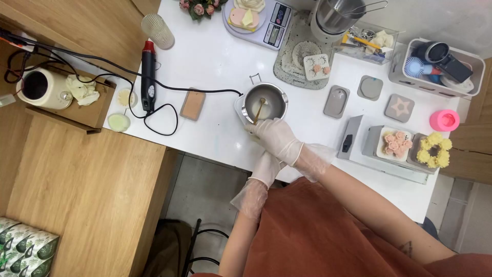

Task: Decorating wax candles by attaching small wax flower shapes using tweezers and melted wax.

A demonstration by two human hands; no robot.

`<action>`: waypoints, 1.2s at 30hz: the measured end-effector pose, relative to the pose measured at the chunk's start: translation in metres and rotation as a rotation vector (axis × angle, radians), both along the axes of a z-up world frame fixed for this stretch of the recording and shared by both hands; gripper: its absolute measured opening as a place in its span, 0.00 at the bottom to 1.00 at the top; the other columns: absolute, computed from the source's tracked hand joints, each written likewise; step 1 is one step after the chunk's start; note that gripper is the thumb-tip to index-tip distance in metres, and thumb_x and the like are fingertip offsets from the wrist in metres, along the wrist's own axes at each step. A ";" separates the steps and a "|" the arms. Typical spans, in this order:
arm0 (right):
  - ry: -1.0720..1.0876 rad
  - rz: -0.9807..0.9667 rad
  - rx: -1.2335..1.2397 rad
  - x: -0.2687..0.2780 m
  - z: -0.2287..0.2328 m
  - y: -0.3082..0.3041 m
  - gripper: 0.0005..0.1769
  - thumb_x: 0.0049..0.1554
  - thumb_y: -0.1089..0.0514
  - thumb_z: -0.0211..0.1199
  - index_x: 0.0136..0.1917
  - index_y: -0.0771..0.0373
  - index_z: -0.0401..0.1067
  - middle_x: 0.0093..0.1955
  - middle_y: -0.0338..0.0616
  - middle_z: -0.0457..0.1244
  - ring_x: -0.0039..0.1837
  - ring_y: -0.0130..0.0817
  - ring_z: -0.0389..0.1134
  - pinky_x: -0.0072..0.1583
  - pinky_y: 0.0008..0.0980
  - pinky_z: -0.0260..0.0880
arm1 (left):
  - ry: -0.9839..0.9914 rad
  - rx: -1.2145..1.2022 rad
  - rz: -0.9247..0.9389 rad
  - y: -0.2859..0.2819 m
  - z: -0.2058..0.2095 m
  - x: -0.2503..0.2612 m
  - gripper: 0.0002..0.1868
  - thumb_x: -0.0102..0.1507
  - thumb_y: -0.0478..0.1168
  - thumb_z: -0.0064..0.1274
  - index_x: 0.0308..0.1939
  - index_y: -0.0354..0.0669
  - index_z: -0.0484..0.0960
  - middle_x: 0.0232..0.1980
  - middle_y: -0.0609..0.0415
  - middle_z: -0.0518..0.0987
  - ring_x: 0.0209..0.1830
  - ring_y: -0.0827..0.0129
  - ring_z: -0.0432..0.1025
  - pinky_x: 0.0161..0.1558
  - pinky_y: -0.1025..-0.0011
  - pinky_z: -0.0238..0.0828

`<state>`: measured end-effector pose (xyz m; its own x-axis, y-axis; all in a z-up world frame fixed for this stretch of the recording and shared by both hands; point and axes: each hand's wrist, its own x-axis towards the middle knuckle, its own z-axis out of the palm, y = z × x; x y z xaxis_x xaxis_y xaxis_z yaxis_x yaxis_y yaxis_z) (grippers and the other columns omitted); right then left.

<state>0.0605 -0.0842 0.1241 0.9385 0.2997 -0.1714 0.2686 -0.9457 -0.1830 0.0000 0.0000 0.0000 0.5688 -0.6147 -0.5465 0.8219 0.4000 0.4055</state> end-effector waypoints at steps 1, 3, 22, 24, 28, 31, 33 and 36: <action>0.003 -0.004 -0.002 0.000 -0.001 0.000 0.18 0.61 0.47 0.59 0.64 0.45 0.73 0.37 0.41 0.68 0.36 0.39 0.70 0.40 0.41 0.71 | 0.003 -0.002 -0.004 -0.001 0.000 0.001 0.34 0.72 0.57 0.33 0.77 0.44 0.55 0.76 0.49 0.63 0.74 0.62 0.62 0.65 0.58 0.66; -0.172 0.045 0.040 0.000 -0.003 0.000 0.15 0.58 0.48 0.60 0.57 0.50 0.76 0.38 0.38 0.68 0.38 0.38 0.71 0.40 0.41 0.71 | -0.013 0.002 -0.050 -0.002 0.000 0.004 0.33 0.72 0.56 0.32 0.77 0.45 0.55 0.77 0.49 0.62 0.75 0.60 0.60 0.66 0.56 0.65; -0.239 -0.543 0.444 0.020 0.032 -0.043 0.13 0.65 0.52 0.61 0.57 0.59 0.79 0.46 0.50 0.70 0.47 0.47 0.71 0.49 0.41 0.71 | -0.130 0.268 -0.103 0.030 0.053 0.027 0.26 0.71 0.56 0.39 0.56 0.40 0.81 0.35 0.59 0.72 0.36 0.72 0.73 0.47 0.72 0.73; -0.198 -0.565 0.443 0.019 0.036 -0.042 0.13 0.66 0.51 0.59 0.58 0.58 0.79 0.45 0.50 0.69 0.46 0.47 0.71 0.48 0.41 0.70 | -0.156 0.246 -0.087 0.032 0.048 0.026 0.25 0.71 0.54 0.38 0.57 0.38 0.80 0.33 0.59 0.72 0.35 0.72 0.72 0.47 0.72 0.72; -0.215 -0.549 0.445 0.022 0.034 -0.045 0.14 0.66 0.51 0.59 0.58 0.59 0.79 0.45 0.49 0.69 0.46 0.43 0.71 0.48 0.38 0.70 | -0.173 0.241 -0.085 0.033 0.047 0.027 0.25 0.72 0.53 0.36 0.57 0.39 0.80 0.33 0.59 0.73 0.35 0.74 0.73 0.47 0.74 0.72; -0.017 -0.857 0.723 0.023 0.021 -0.050 0.17 0.65 0.48 0.57 0.60 0.60 0.77 0.44 0.39 0.72 0.43 0.28 0.71 0.47 0.29 0.72 | -0.160 0.262 -0.075 0.034 0.047 0.028 0.24 0.72 0.52 0.37 0.57 0.38 0.80 0.32 0.60 0.73 0.34 0.73 0.72 0.47 0.73 0.72; -0.003 -0.998 1.116 0.018 0.005 -0.059 0.21 0.64 0.50 0.59 0.63 0.67 0.73 0.47 0.36 0.69 0.46 0.21 0.70 0.48 0.24 0.72 | -0.146 0.263 -0.051 0.033 0.048 0.028 0.24 0.72 0.53 0.37 0.56 0.39 0.80 0.31 0.60 0.73 0.34 0.74 0.71 0.46 0.73 0.71; 0.029 -1.135 1.178 -0.001 0.004 -0.058 0.25 0.64 0.45 0.61 0.62 0.69 0.72 0.45 0.40 0.68 0.44 0.24 0.69 0.48 0.27 0.70 | -0.112 0.309 -0.078 0.033 0.056 0.031 0.26 0.73 0.56 0.37 0.56 0.39 0.81 0.29 0.60 0.72 0.33 0.75 0.70 0.46 0.74 0.69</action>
<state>0.0591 -0.1422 0.1277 0.7569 -0.5308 -0.3813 -0.4427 0.0128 -0.8966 0.0308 0.0329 0.0564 0.5936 -0.4738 -0.6505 0.7887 0.1821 0.5871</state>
